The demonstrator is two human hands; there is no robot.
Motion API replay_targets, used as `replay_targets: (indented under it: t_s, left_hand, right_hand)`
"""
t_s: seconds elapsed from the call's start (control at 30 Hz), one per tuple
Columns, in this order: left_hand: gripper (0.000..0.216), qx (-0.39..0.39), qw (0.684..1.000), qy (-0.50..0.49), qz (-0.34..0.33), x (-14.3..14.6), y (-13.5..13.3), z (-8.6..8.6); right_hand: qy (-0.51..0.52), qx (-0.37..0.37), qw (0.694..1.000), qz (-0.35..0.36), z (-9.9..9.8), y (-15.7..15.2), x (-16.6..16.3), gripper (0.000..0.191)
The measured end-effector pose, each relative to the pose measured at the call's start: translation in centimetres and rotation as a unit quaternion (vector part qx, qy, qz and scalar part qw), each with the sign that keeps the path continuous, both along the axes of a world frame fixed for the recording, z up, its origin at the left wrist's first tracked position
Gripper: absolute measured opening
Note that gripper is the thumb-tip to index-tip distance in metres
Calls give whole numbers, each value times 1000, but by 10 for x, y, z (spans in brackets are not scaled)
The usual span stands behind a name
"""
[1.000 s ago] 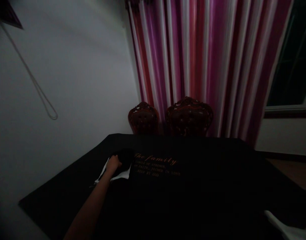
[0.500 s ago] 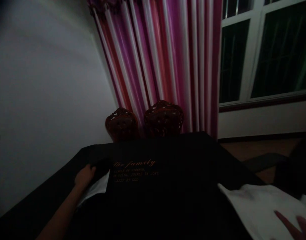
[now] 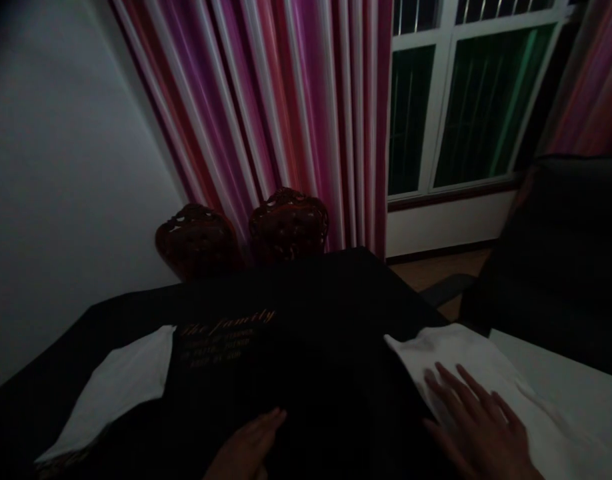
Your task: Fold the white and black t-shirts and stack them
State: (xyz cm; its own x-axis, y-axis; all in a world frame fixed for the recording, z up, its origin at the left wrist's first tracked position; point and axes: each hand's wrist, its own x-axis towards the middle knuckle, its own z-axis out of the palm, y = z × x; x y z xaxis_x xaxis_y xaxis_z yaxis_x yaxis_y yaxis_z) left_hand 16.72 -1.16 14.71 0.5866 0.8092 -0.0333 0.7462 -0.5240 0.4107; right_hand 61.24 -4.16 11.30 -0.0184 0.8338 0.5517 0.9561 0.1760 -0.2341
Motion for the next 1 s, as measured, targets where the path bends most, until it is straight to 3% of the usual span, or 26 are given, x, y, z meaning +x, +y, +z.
replay_targets:
  t_s: [0.1, 0.2, 0.3, 0.43, 0.53, 0.6, 0.63, 0.73, 0.8, 0.9, 1.0]
  left_hand:
    - [65, -19, 999, 46, -11, 6, -6, 11]
    - [47, -8, 1000, 27, 8, 30, -19, 23]
    - [30, -27, 999, -39, 21, 72, -42, 0]
    - [52, -28, 992, -59, 107, 110, -61, -45]
    - [38, -37, 993, -67, 94, 110, -62, -47]
    - [30, -44, 991, -98, 74, 102, -61, -35]
    - [30, -42, 987, -120, 95, 96, -61, -27]
    - [37, -3, 953, -187, 239, 72, -56, -2]
    - [38, 73, 918, -215, 325, 48, -49, 21]
    - [33, 258, 864, -203, 383, 5, -40, 78]
    - [26, 438, 814, -118, 363, -33, -36, 152]
  right_hand:
    - [-55, -75, 995, 34, 7, -16, -50, 40]
    - [-57, -127, 990, 38, 7, -27, -93, 28]
    - [-25, -146, 989, 28, 0, -33, -119, 29]
    - [32, -162, 986, -6, -9, -39, -134, 32]
    - [54, -188, 981, -20, -12, -42, -145, 36]
    - [62, -205, 976, -32, -14, -44, -155, 42]
    - [70, -211, 974, -30, -16, -44, -160, 44]
    - [136, -227, 964, 19, -15, -37, -168, 45]
    - [198, -217, 955, 38, 0, -27, -163, 42]
    - [242, -168, 954, 60, 59, -10, -141, 27]
    - [216, -68, 966, 121, 152, -1, -110, 13]
